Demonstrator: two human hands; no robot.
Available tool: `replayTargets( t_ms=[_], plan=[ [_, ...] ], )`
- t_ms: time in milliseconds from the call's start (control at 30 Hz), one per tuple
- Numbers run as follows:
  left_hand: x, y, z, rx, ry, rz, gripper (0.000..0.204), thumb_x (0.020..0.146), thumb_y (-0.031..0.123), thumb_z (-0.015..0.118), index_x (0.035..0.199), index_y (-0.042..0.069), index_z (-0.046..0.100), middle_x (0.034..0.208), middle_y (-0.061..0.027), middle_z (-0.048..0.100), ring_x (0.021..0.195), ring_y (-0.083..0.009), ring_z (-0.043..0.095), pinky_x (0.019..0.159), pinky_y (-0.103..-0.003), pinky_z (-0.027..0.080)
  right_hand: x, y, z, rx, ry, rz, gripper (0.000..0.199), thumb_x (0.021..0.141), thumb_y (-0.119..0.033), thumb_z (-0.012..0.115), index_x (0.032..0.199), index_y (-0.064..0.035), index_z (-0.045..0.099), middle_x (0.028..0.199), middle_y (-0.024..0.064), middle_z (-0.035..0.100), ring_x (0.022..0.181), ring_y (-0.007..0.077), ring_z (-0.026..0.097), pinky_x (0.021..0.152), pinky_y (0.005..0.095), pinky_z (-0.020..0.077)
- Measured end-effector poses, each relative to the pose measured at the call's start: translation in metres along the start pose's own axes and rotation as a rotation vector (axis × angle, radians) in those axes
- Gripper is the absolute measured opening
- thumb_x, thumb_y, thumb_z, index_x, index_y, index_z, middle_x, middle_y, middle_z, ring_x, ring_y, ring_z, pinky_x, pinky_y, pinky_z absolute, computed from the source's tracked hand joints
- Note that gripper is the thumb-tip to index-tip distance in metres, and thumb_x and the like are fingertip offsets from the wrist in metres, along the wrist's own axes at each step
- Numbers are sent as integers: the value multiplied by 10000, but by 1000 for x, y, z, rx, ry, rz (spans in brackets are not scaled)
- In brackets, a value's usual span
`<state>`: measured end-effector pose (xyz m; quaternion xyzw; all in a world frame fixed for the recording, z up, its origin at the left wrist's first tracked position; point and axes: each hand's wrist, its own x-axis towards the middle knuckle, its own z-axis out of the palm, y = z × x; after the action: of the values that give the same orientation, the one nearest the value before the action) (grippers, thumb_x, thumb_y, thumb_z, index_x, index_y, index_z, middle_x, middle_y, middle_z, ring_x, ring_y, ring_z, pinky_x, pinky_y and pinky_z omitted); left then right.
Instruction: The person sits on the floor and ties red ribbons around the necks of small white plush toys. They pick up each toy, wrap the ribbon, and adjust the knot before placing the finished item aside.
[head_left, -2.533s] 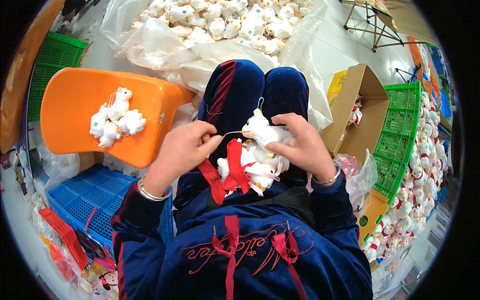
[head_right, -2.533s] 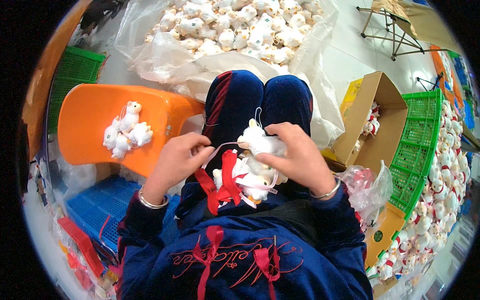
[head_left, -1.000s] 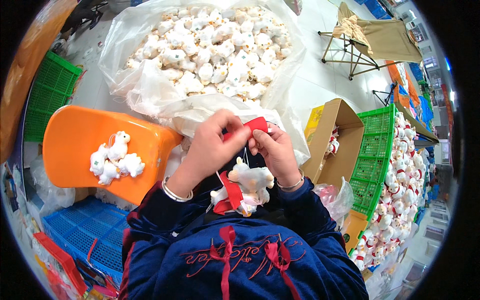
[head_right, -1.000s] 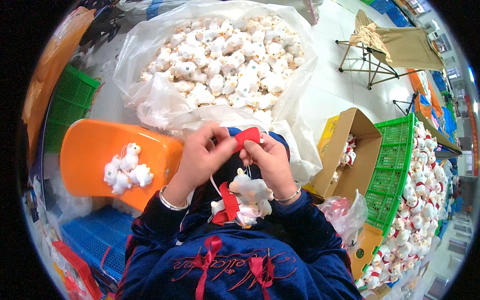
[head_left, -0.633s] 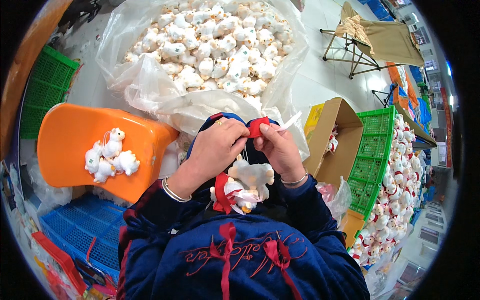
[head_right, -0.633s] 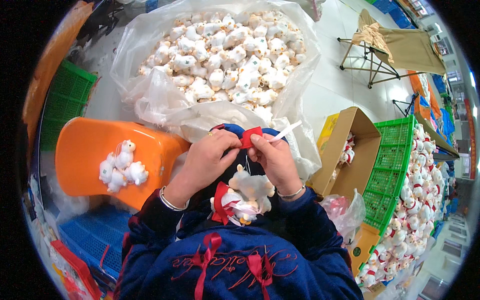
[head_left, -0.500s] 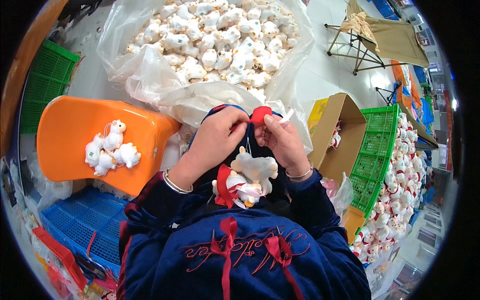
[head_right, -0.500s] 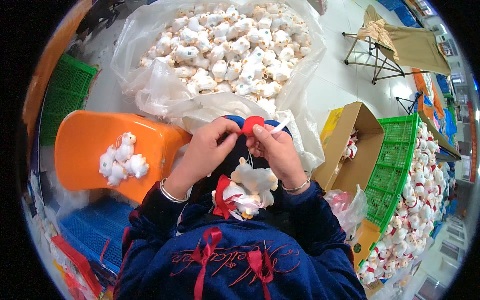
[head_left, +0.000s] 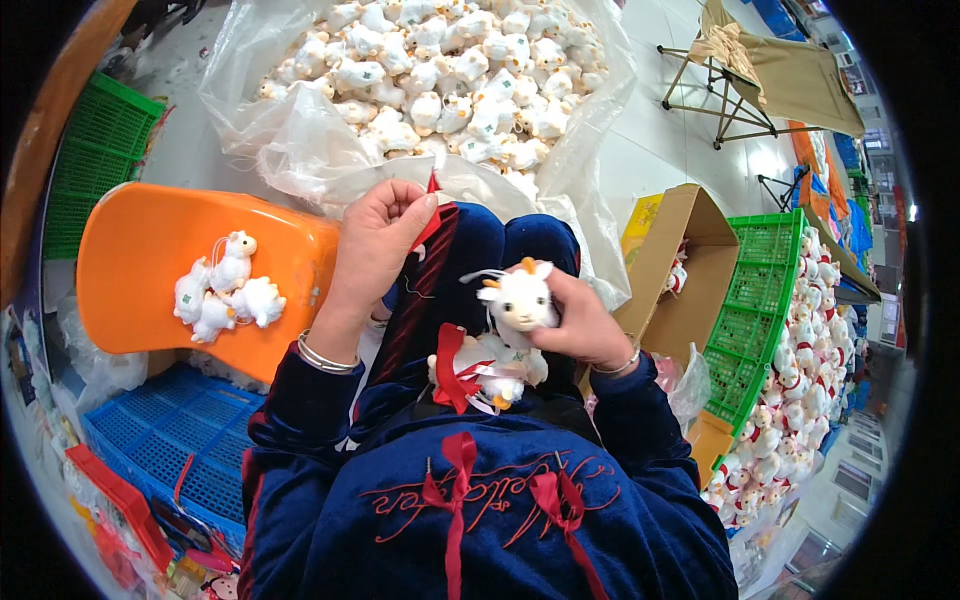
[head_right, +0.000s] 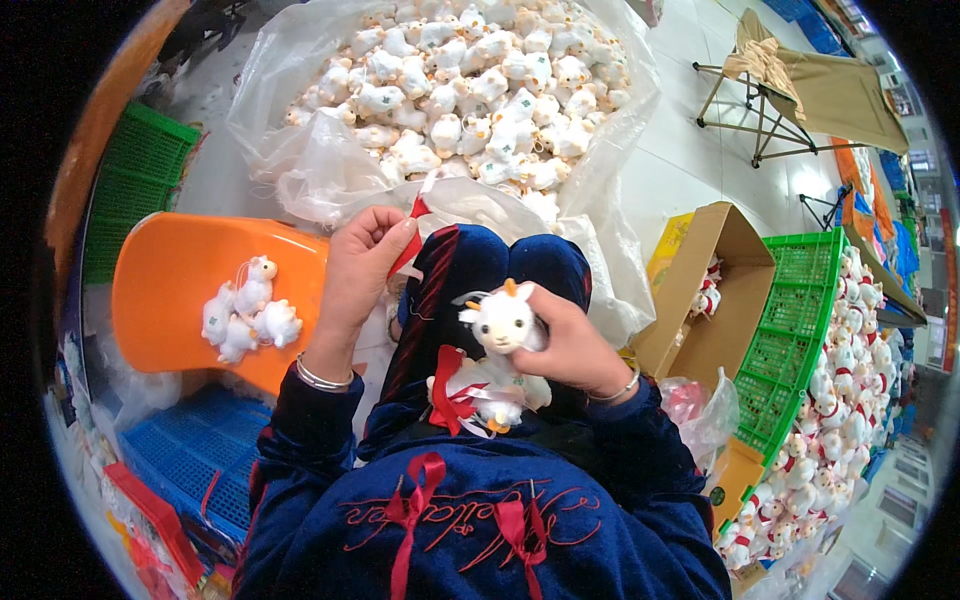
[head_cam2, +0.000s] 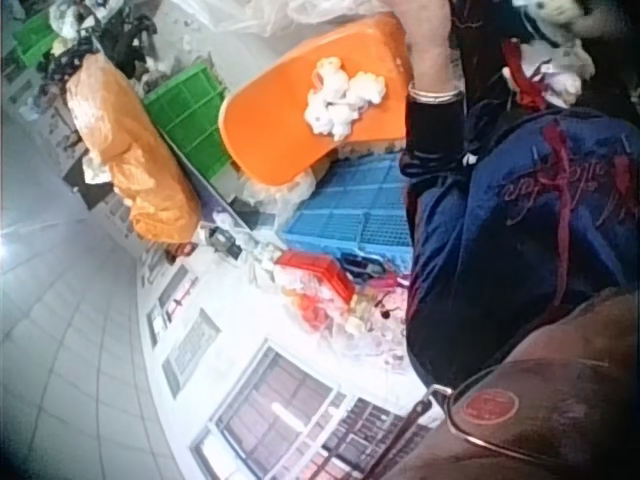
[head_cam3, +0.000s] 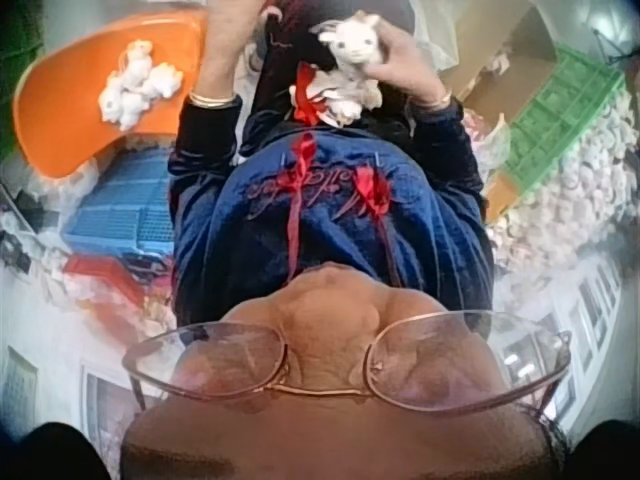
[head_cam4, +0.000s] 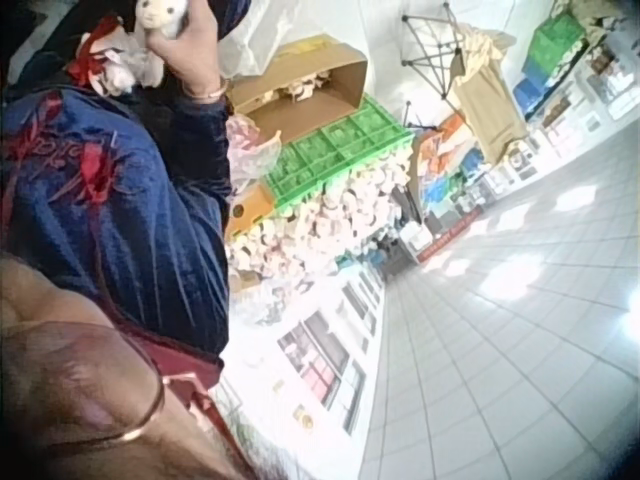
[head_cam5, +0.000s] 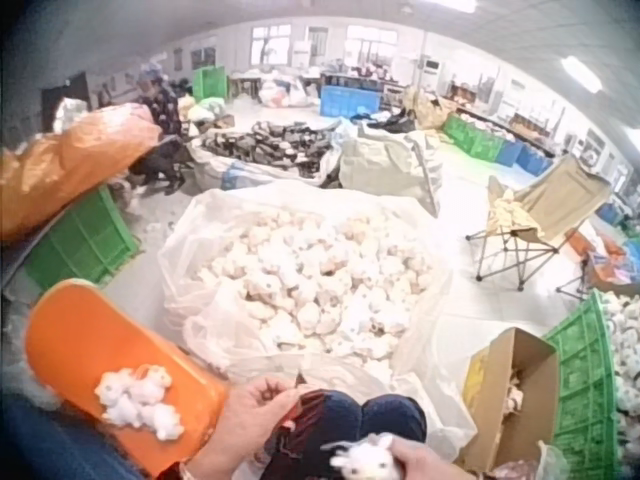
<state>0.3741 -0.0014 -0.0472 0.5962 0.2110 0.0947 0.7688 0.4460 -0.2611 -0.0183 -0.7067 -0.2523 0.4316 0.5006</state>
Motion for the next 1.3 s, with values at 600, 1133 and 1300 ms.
replayTargets(
  t_ms=[600, 1133, 1300],
  plan=[
    [-21, -14, 73, 469, -569, 197, 187, 895, 69, 669, 1063, 4, 720, 942, -185, 744, 874, -319, 730, 786, -384, 554, -19, -5, -3, 598, 130, -221, 946, 759, -180, 817, 1562, -33, 341, 1400, 103, 562, 1338, 211, 529, 1155, 352, 375],
    [-35, -16, 55, -7, -614, -312, 444, 910, 242, 744, 1256, -24, 663, 1140, -72, 712, 1025, -126, 653, 929, -306, 521, -17, 11, -26, 397, 75, -275, 902, 842, -96, 529, 1651, -48, 132, 1574, 220, 396, 1500, 342, 353, 1249, 444, 225],
    [-30, -23, 51, -53, -608, -276, 438, 905, 231, 733, 1251, -28, 664, 1142, -72, 712, 1014, -131, 654, 922, -311, 521, -12, 15, -36, -98, 122, -112, 510, 914, -138, 644, 1396, -7, 542, 1269, 136, 644, 1192, 220, 597, 1046, 350, 455]
  ],
)
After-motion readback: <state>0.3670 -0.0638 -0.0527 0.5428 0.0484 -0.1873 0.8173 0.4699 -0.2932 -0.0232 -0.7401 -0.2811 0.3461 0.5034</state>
